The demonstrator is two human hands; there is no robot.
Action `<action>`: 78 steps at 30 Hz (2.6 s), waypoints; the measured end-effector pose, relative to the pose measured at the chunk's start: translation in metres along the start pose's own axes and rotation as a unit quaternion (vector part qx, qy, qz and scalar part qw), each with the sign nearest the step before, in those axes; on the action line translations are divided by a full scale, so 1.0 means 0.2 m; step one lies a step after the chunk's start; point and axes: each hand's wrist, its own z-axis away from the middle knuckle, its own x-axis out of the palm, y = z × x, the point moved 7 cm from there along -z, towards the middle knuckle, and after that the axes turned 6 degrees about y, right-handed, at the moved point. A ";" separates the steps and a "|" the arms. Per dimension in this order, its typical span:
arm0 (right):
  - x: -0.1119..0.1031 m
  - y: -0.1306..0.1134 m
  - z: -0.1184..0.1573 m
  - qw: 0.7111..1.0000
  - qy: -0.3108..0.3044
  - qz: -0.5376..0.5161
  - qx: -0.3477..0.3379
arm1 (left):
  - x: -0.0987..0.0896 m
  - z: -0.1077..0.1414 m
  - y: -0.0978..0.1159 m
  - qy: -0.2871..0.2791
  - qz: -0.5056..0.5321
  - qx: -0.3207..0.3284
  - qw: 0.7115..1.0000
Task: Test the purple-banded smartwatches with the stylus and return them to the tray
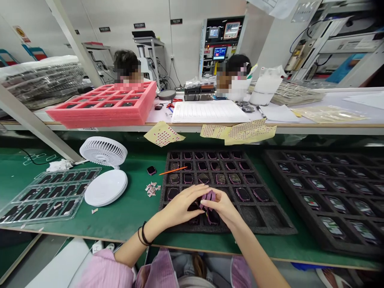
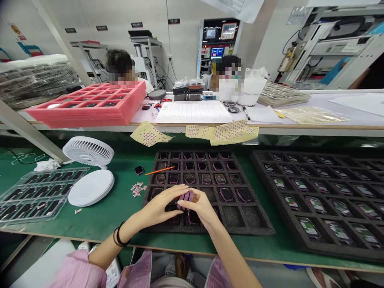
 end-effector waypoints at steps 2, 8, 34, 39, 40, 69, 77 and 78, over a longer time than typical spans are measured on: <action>0.01 -0.01 0.02 1.000 -0.027 -0.006 0.002 | 0.01 -0.04 -0.01 0.006 0.029 0.016 0.999; -0.18 -0.04 0.03 0.995 0.084 0.043 -0.024 | 0.07 -0.14 -0.09 0.012 -0.018 -0.005 1.000; -0.11 0.03 0.11 0.725 0.005 0.623 -0.295 | 0.04 0.13 -0.37 -0.149 -0.246 -0.050 0.957; -0.22 -0.02 0.21 0.758 0.054 0.571 -0.311 | 0.09 -0.15 -0.22 -0.073 -0.219 -0.023 0.973; -0.29 -0.06 0.24 0.763 0.101 0.553 -0.320 | 0.14 -0.23 -0.16 -0.078 -0.213 0.007 0.974; -0.93 -0.11 0.51 0.697 0.450 0.462 -0.314 | 0.83 -0.96 0.09 -0.210 -0.236 0.042 0.948; -0.93 -0.11 0.51 0.710 0.449 0.441 -0.315 | 1.04 -1.00 0.11 -0.240 -0.252 0.002 0.937; -0.93 -0.11 0.51 0.709 0.449 0.443 -0.315 | 1.04 -1.01 0.11 -0.239 -0.251 -0.001 0.938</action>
